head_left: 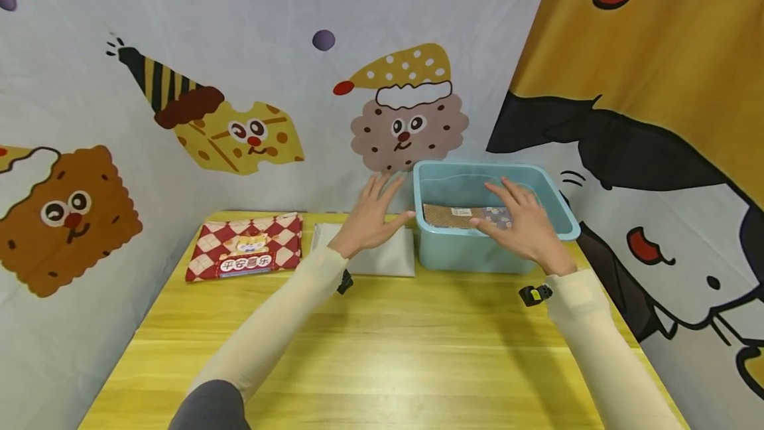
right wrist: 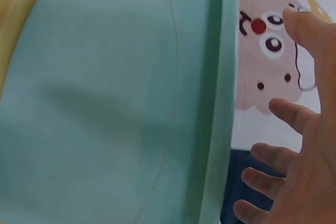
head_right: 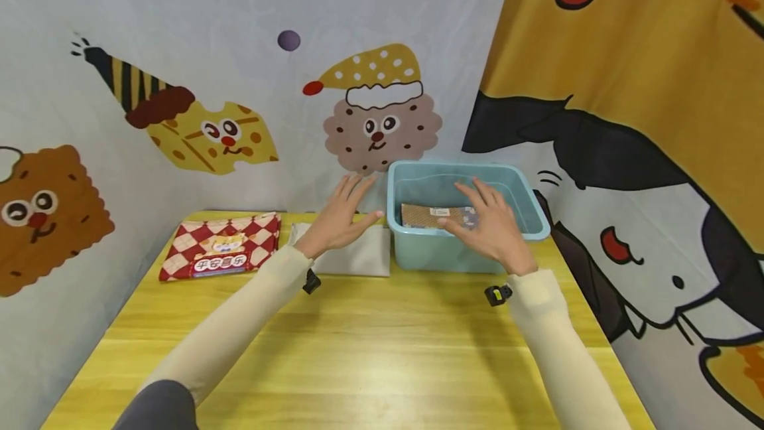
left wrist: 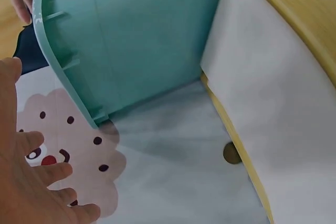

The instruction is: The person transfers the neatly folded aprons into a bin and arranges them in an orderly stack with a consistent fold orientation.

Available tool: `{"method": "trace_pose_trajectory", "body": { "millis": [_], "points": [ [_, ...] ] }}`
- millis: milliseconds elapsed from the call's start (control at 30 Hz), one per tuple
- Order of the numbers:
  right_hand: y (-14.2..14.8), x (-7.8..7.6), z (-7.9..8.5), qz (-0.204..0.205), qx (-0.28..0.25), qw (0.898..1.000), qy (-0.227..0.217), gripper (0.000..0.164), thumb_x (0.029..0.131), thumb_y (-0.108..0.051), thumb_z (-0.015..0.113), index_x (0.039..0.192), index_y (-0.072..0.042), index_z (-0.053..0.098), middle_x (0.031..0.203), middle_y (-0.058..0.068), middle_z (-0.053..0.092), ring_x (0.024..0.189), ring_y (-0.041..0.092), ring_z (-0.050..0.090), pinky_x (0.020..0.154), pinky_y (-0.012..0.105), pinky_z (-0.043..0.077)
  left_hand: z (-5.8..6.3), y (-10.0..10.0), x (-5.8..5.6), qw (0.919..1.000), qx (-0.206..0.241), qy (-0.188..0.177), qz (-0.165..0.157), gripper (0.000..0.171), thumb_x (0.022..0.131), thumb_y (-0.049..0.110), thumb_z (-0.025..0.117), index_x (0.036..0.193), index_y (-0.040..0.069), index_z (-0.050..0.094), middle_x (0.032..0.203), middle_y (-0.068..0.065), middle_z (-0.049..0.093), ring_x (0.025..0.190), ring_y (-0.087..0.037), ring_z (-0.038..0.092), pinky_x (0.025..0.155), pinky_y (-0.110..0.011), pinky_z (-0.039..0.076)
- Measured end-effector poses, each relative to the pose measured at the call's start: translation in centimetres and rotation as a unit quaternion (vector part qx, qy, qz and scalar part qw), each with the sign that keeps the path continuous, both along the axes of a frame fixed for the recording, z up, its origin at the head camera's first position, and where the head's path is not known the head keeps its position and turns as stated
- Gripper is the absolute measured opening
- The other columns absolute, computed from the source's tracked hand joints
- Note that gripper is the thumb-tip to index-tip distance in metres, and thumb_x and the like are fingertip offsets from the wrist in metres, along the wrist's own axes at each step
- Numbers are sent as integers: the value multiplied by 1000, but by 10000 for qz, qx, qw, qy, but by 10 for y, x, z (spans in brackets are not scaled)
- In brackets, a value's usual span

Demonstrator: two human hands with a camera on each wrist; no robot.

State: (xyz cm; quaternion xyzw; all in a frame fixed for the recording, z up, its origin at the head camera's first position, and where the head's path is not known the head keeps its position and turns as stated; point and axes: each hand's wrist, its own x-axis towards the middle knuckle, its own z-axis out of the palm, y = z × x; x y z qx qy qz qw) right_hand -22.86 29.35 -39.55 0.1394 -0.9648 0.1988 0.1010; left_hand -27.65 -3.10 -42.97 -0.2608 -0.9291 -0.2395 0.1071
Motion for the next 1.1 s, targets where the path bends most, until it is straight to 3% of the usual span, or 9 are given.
{"method": "trace_pose_trajectory", "body": {
  "millis": [500,733,867,1100],
  "points": [
    [-34,15,-20,302,162,9985,423,85,77,-68,59,148,-35,26,158,0,11,143,34,12,107,65,13,-16,-31,13,9979,-314,405,396,79,86,73,35,151,36,8,158,-5,6,145,-32,-1,114,-54,13],
    [-51,21,-21,431,212,9977,469,86,76,-71,57,148,-36,25,158,-3,9,145,29,10,111,60,9,-22,-46,20,9980,-205,245,547,79,86,71,37,151,34,10,158,-7,8,145,-31,0,113,-56,16],
    [-64,24,-21,509,239,9969,543,86,76,-73,55,147,-38,24,158,-5,8,145,28,10,111,60,10,-28,-55,23,9979,-31,32,643,79,86,70,39,150,38,5,159,-3,4,146,-29,-2,112,-58,18],
    [-85,27,-24,746,225,9949,648,86,75,-75,53,147,-37,26,158,-6,6,145,28,10,111,60,10,-41,-75,31,9961,226,-299,805,81,87,71,37,151,31,8,159,-2,2,146,-29,-4,112,-59,17]
  ]
}}
